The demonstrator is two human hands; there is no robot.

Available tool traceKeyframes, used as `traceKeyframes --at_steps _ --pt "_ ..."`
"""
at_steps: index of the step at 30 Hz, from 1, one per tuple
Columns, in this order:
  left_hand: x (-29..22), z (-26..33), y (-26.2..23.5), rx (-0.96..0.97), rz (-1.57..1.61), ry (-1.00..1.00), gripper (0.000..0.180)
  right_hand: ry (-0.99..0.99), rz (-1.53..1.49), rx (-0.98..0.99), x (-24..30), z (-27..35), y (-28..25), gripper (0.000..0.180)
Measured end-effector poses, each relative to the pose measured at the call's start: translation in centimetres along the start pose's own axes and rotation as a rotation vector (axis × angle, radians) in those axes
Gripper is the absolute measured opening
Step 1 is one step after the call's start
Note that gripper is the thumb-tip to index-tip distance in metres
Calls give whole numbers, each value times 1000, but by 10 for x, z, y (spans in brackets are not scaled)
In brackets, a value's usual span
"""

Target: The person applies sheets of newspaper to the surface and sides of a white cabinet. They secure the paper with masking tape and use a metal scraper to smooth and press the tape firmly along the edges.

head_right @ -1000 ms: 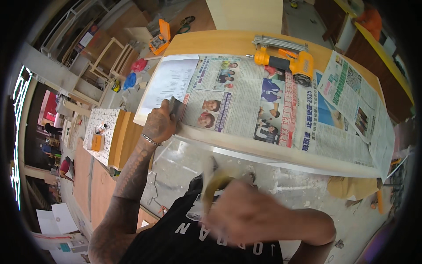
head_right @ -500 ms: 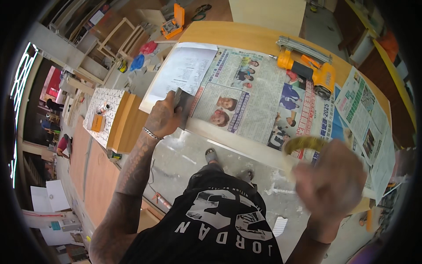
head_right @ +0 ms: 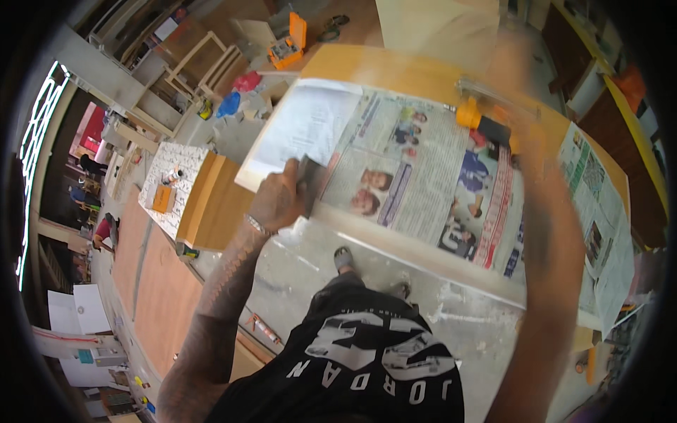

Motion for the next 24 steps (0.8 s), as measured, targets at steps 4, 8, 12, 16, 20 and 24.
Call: traceKeyframes --at_steps 4,8,12,16,20,24 --pt "11 -4 -7 -30 -19 -9 37 -619 87 -1097 77 -55 -192 41" --pt "17 -7 -21 -12 210 38 42 -576 1003 -1010 68 -4 -230 32" --pt "0 -15 9 109 941 -189 53 -139 682 -925 -8 81 -212 26" --pt "-52 -31 47 227 940 -54 63 -52 482 -822 -49 111 -149 18" --pt "-85 -44 37 -63 398 329 74 19 391 -764 -56 134 -103 16" --pt "-89 -37 46 165 717 354 54 -81 410 -686 -39 152 -52 20"
Point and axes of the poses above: each hand's wrist, its own z-axis away from the middle knuckle, its own y-axis out of the palm, x = y × z, the point moved 6 cm from there along -z, towards the middle knuckle, and after that the axes turned 1 degree about y, right-handed, at the moved point
